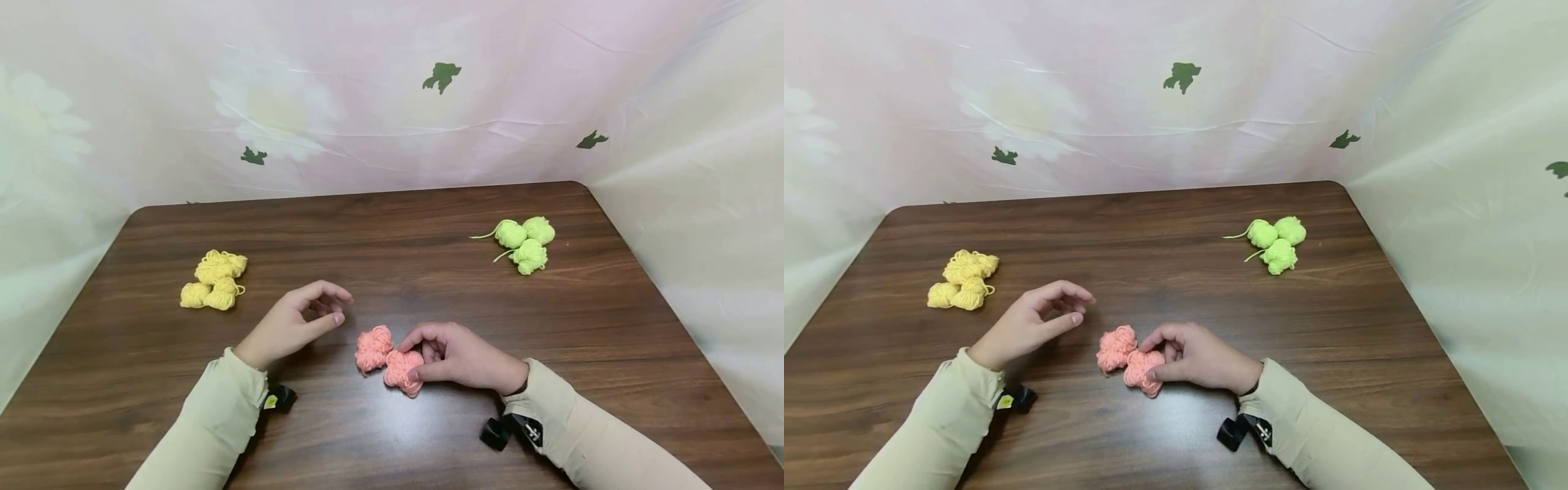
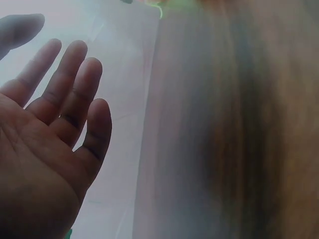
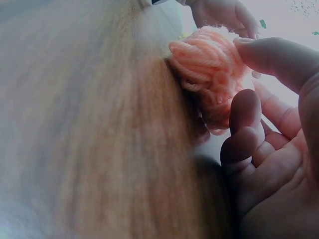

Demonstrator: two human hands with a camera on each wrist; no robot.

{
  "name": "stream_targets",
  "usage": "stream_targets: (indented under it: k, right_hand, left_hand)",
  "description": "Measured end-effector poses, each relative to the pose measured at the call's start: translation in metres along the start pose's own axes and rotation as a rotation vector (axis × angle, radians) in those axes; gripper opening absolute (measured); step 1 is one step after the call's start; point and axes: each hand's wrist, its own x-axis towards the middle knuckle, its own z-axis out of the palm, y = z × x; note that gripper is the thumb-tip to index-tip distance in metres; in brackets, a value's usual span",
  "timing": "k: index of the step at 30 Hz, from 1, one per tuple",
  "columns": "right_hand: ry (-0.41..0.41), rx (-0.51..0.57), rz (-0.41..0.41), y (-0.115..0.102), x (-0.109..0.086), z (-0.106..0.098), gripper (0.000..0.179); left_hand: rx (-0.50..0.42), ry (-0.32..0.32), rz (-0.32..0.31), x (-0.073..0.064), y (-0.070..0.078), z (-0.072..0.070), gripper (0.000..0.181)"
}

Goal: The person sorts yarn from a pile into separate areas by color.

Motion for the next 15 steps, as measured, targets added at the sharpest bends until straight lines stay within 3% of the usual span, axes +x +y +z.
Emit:
stream_targets:
  k: [10, 15]
  right_hand:
    - [-0.008, 0.001, -0.015, 0.004, 0.001, -0.001, 0.029]
    - [-0.009, -0.007, 0.006, 0.002, -0.001, -0.002, 0.029]
  left_hand:
    - [-0.079, -0.092, -0.062, 0.001, 0.001, 0.013, 0.031]
    - [-0.078, -0.153, -0.063, 0.002, -0.004, 0.018, 0.034]
